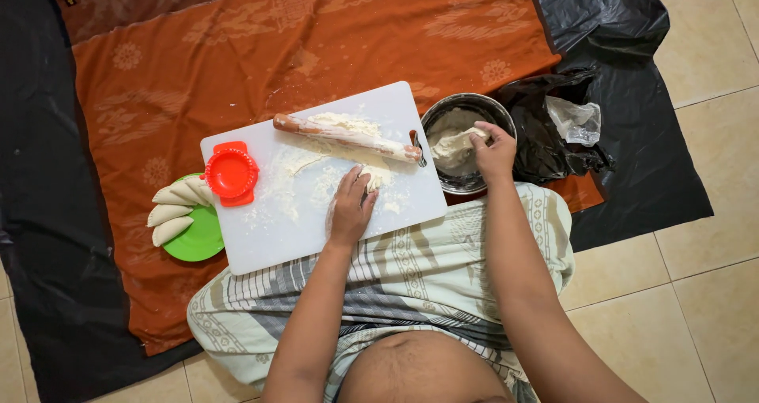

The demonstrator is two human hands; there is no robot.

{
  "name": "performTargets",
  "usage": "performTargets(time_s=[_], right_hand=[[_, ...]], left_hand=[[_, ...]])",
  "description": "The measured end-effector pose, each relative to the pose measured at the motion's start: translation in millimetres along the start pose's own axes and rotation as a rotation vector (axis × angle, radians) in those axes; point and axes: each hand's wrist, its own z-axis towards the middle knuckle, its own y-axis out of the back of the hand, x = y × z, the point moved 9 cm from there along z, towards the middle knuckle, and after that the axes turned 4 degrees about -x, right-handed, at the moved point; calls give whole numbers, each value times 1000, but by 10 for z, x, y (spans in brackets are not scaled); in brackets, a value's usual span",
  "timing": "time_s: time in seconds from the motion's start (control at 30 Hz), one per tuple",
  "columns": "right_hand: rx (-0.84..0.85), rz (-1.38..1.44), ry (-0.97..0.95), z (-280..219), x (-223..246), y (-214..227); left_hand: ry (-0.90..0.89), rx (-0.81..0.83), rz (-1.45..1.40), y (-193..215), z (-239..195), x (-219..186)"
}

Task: Rolling out dough with a rolling pin and shaping it using a plastic mold

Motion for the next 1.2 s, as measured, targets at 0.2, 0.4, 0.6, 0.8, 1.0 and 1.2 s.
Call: performTargets(time_s=[0.2,0.4,0.6,0.8,1.0,1.2], right_hand=[[-104,461,-275,118,-721,-116],[-154,815,-503,184,-1166,-145],[-155,968,-567,319,-1432,-176],[-105,1234,-568,304,-1167,-180],[-51,809,-347,149,-526,-54],[52,746,-431,-72,-342,-255]], left_hand=[[15,9,23,-14,-17,16],[20,25,9,-9,-14,15],[39,29,-2,-4,-6,15],[33,30,-2,-4,-4,17],[14,11,2,23,14,-20],[137,-74,-79,156,2,37]])
